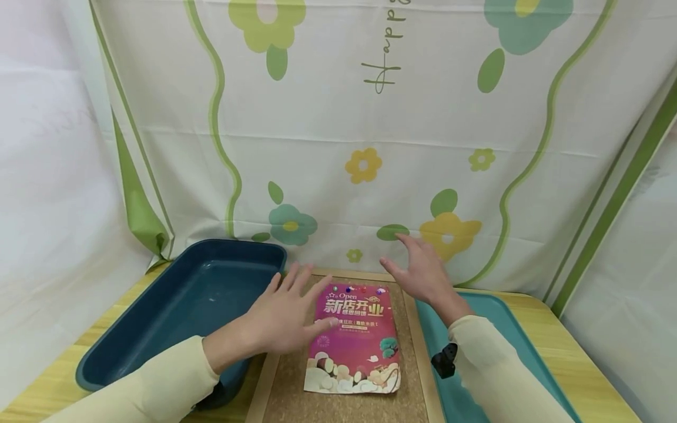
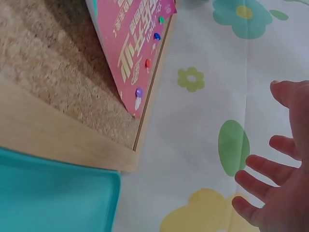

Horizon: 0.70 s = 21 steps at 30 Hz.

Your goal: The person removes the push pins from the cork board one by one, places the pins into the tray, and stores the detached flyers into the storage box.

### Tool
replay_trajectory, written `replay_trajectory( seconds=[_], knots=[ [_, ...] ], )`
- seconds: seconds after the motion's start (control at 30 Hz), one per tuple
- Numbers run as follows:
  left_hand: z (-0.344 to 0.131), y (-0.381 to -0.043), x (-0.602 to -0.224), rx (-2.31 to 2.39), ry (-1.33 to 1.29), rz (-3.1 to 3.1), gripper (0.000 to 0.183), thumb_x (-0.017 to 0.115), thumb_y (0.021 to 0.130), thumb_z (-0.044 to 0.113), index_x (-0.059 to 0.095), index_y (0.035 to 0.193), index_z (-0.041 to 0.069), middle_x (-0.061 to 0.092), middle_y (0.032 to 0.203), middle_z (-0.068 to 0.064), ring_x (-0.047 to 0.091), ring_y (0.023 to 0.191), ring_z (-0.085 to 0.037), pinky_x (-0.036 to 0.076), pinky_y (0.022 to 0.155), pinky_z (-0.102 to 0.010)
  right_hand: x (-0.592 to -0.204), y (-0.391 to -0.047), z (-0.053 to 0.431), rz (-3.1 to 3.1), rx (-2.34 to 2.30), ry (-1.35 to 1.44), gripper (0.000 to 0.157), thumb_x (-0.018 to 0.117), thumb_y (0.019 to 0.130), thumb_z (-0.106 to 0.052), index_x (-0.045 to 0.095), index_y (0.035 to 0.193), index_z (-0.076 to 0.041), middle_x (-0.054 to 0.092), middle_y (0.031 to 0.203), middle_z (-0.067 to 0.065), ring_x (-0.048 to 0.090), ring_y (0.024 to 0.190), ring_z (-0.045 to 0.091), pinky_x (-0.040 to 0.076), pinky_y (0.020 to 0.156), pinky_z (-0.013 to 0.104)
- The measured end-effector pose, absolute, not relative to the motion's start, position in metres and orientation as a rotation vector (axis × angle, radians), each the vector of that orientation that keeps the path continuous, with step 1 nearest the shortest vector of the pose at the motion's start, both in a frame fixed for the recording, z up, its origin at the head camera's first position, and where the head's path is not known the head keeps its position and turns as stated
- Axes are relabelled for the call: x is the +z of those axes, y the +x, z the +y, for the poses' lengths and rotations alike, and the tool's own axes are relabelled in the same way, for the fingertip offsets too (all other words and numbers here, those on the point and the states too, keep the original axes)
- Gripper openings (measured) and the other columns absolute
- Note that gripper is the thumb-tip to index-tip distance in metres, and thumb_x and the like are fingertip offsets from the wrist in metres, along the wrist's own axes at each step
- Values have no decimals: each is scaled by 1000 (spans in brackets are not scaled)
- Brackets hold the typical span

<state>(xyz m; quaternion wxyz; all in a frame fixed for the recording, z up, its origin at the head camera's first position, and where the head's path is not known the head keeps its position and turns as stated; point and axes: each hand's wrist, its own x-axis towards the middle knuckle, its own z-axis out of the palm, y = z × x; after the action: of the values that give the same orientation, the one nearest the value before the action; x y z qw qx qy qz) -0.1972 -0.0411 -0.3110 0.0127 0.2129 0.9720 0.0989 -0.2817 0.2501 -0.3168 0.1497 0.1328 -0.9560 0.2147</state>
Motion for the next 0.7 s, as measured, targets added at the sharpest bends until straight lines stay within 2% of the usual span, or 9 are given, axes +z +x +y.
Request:
replay_trajectory(
  seconds=[0.33,0.7],
  knots=[
    [-23,-179,-318,213,760,2979,89,49,96,79,24,170,36,16,180,-9,10,167,-40,14,132,-67,-321,-286,248,-2749,632,381,75,67,104,-45,43,159,-1,48,158,29,46,145,50,42,114,72],
    [-17,-184,-359,382,659,2909,89,56,94,76,32,168,34,24,178,-8,18,165,-40,22,130,-67,-330,-292,237,-2772,671,417,71,67,104,-42,44,159,-3,51,157,28,51,141,50,47,110,69]
  ],
)
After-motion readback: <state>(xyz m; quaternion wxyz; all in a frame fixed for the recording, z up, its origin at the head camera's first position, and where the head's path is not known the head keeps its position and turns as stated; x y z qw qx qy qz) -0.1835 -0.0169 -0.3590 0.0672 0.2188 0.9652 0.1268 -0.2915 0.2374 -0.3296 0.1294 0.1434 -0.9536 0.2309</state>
